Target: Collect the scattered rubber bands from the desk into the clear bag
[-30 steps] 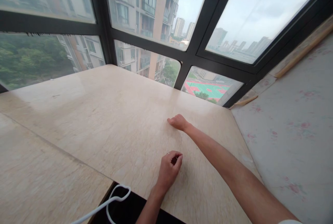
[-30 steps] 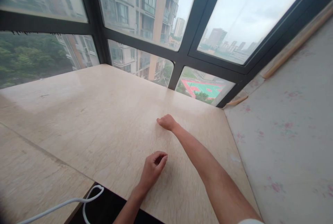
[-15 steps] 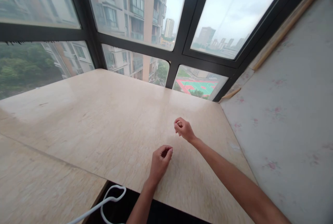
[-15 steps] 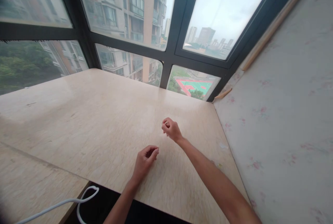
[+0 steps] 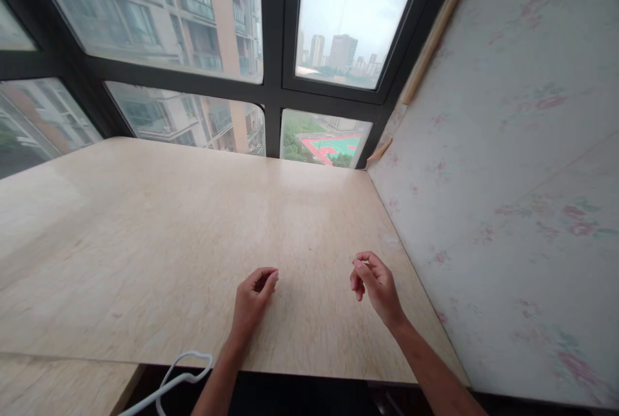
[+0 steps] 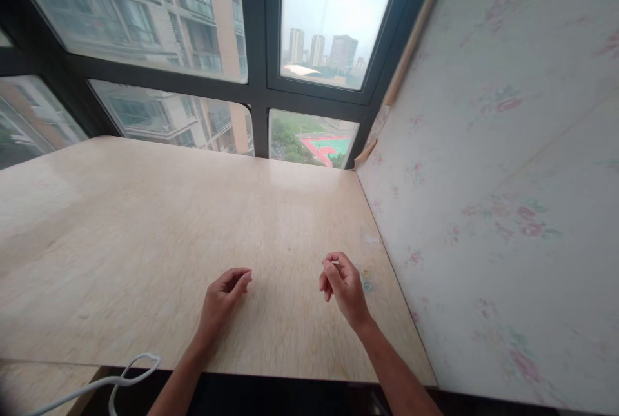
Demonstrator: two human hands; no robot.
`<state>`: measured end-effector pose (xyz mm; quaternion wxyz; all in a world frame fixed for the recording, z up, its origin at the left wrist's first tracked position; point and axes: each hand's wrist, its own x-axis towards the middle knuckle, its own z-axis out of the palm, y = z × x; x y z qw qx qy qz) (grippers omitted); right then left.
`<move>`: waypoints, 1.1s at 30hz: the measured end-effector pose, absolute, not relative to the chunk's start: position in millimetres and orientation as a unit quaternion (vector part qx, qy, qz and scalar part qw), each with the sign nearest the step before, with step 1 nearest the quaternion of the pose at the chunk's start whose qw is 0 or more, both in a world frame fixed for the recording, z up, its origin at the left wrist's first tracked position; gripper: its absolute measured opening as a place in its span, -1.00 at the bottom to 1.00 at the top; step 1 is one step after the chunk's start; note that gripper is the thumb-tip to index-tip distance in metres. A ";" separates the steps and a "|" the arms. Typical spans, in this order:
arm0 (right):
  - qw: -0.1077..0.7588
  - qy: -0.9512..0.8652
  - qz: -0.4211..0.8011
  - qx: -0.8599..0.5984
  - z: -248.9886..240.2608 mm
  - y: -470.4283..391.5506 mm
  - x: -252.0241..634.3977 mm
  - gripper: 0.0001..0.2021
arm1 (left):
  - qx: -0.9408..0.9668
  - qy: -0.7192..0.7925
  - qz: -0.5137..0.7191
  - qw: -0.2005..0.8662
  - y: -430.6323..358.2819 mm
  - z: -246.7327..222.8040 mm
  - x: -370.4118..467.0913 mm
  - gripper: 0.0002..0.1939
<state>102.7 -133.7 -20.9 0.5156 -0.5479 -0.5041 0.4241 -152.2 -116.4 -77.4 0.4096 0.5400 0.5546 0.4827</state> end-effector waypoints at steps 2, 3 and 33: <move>0.512 -0.499 0.400 -0.573 -19.7 -146.2 122.3 -0.68 | 0.536 0.565 0.480 0.403 -117.6 -76.1 -152.0 -0.71; 0.509 -0.496 0.387 -0.588 -19.3 -152.1 132.6 -0.67 | 0.538 0.569 0.479 0.398 -118.2 -75.7 -151.9 -0.71; 0.376 -0.512 0.169 -0.753 -74.7 -206.5 213.1 -0.59 | 0.611 0.594 0.422 0.309 -116.9 -79.2 -148.9 -0.72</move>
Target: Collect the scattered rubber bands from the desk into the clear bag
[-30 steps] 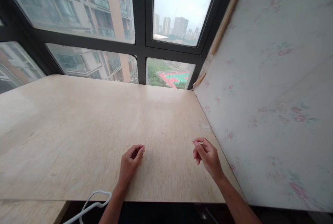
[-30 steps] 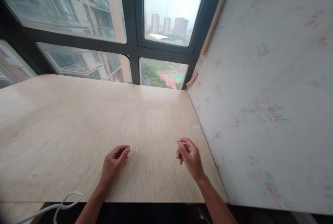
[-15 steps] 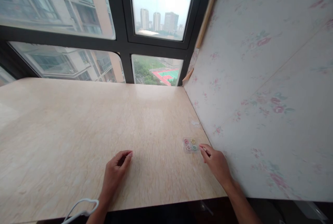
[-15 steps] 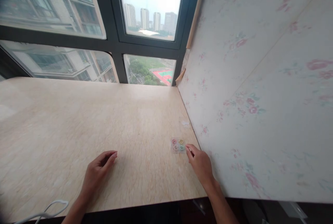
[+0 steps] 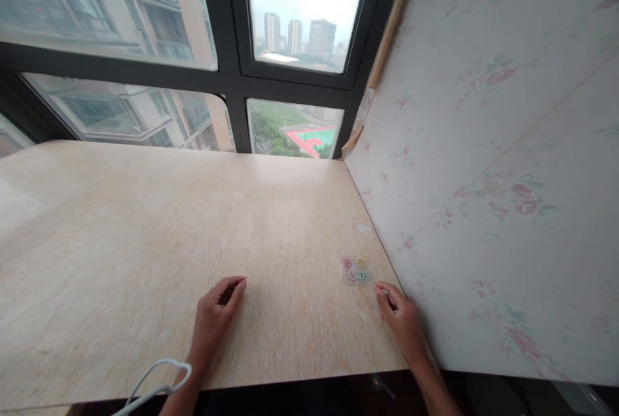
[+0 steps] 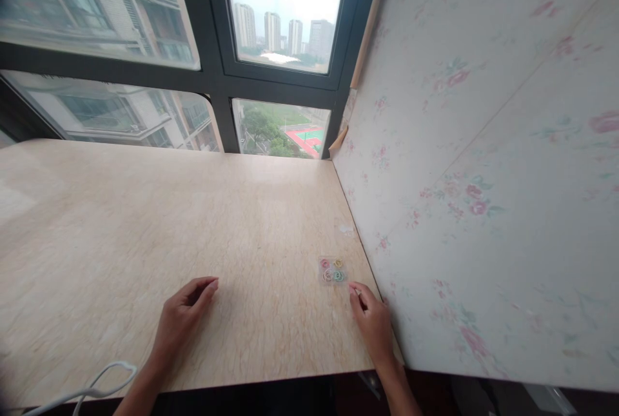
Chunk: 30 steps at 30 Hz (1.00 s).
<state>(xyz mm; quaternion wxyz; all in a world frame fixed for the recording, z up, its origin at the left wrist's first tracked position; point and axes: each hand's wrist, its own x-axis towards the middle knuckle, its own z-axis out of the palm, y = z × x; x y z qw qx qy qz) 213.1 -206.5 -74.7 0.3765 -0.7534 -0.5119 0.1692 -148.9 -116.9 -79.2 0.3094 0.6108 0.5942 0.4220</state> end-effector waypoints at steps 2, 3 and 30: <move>0.402 -0.493 0.173 -0.752 -80.2 -208.3 213.7 -0.60 | 0.606 0.596 0.426 0.311 -116.3 -78.6 -148.1 -0.71; 0.411 -0.483 0.179 -0.752 -82.4 -208.6 214.5 -0.61 | 0.605 0.595 0.427 0.311 -116.0 -78.4 -147.9 -0.71; 0.402 -0.504 0.159 -0.747 -87.6 -203.0 218.0 -0.61 | 0.587 0.597 0.437 0.329 -114.8 -77.8 -148.1 -0.70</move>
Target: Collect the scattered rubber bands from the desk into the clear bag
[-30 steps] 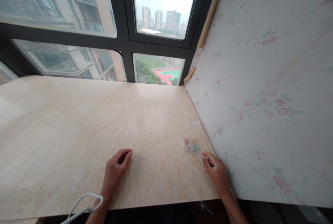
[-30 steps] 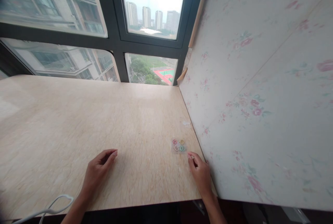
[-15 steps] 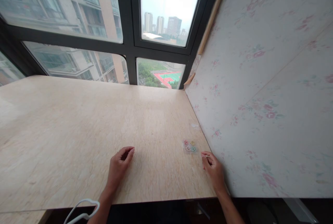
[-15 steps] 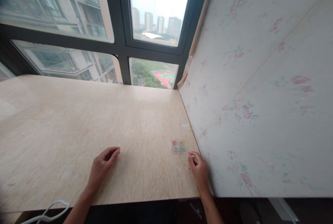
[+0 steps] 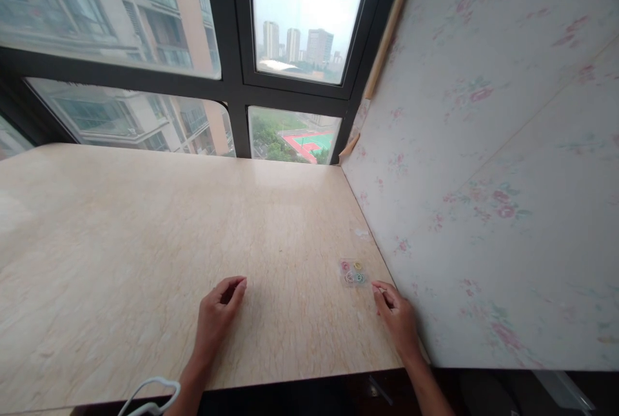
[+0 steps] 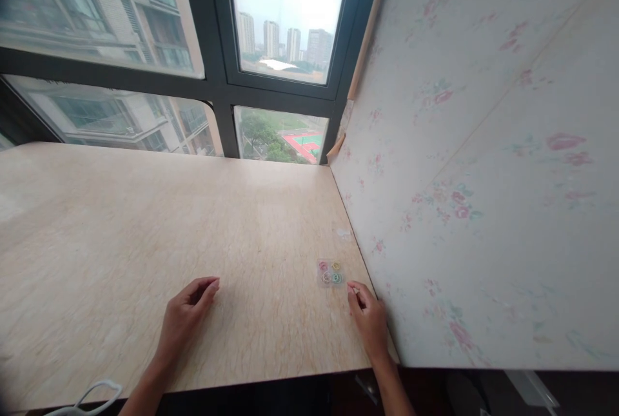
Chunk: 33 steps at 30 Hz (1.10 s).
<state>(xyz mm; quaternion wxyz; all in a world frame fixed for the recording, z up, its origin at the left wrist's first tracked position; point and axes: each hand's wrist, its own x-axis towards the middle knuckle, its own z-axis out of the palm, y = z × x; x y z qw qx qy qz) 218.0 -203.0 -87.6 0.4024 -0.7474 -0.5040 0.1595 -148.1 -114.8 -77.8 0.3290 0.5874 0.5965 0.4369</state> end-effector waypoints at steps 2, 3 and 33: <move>0.396 -0.506 0.158 -0.750 -86.6 -202.4 216.9 -0.61 | 0.587 0.599 0.436 0.328 -115.3 -77.1 -148.1 -0.70; 0.393 -0.506 0.157 -0.752 -86.0 -202.2 216.5 -0.61 | 0.586 0.600 0.435 0.328 -115.6 -76.7 -148.1 -0.70; 0.375 -0.482 0.214 -0.762 -66.8 -149.7 215.6 -0.61 | 0.606 0.569 0.442 0.336 -121.1 -75.1 -149.1 -0.71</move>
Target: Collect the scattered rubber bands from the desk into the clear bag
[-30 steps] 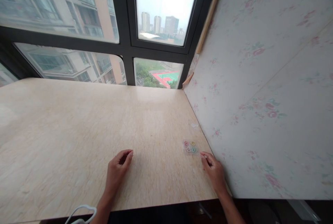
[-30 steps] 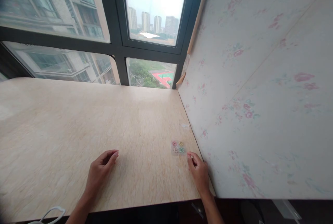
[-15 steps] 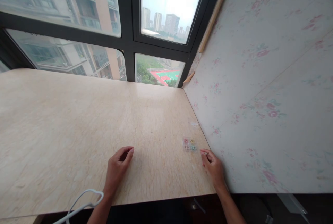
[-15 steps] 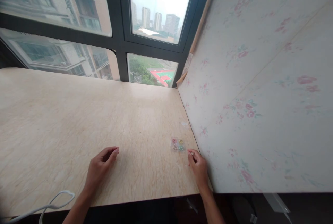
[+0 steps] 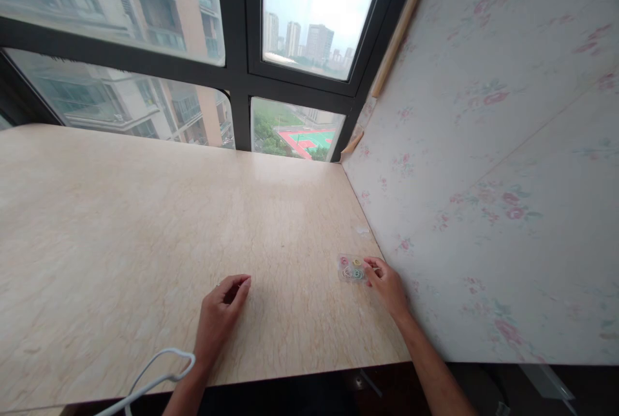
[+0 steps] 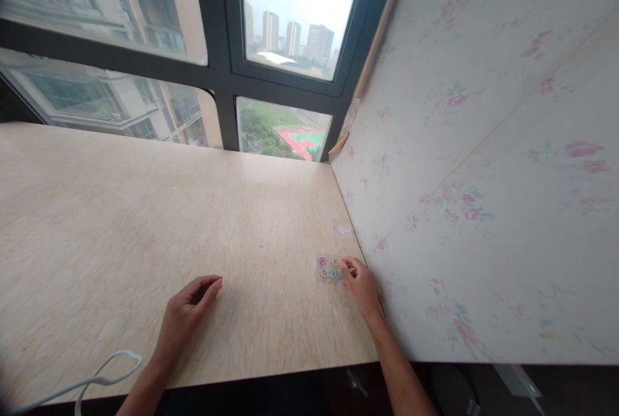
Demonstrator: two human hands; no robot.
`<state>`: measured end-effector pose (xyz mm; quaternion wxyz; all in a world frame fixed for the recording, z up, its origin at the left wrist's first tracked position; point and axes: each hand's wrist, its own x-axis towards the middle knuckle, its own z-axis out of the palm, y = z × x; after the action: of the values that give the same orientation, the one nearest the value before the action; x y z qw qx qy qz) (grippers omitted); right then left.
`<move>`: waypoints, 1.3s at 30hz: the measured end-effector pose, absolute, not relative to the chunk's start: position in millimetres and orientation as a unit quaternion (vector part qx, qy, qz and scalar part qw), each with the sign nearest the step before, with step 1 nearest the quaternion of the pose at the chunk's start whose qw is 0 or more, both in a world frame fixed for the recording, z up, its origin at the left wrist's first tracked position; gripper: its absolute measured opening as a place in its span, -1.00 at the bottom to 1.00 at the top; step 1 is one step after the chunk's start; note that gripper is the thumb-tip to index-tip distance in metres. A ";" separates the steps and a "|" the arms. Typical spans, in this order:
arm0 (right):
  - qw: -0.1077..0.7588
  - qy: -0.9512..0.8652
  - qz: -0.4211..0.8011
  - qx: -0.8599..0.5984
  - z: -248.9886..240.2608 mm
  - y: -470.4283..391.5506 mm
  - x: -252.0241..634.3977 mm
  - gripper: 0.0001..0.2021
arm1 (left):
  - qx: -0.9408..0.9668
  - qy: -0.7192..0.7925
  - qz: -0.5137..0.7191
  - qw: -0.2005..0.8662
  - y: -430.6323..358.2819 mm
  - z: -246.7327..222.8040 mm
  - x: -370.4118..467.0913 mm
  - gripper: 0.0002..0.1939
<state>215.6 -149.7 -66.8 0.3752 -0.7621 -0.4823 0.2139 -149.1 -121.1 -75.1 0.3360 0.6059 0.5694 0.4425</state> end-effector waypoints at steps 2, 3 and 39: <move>0.370 -0.499 0.225 -0.750 -66.7 -145.1 216.0 -0.64 | 0.607 0.571 0.441 0.333 -121.4 -73.2 -148.5 -0.71; 0.367 -0.508 0.233 -0.744 -67.0 -142.8 216.2 -0.65 | 0.607 0.572 0.440 0.332 -121.5 -72.2 -148.2 -0.71; 0.173 -0.682 0.146 -0.695 -45.9 -30.6 257.2 -0.18 | 0.604 0.592 0.428 0.318 -115.7 -79.6 -149.9 -0.70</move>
<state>257.2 -30.6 -45.9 0.1731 -0.6950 -0.6825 0.1456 -149.9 -115.7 -79.6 0.3185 0.6042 0.5916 0.4284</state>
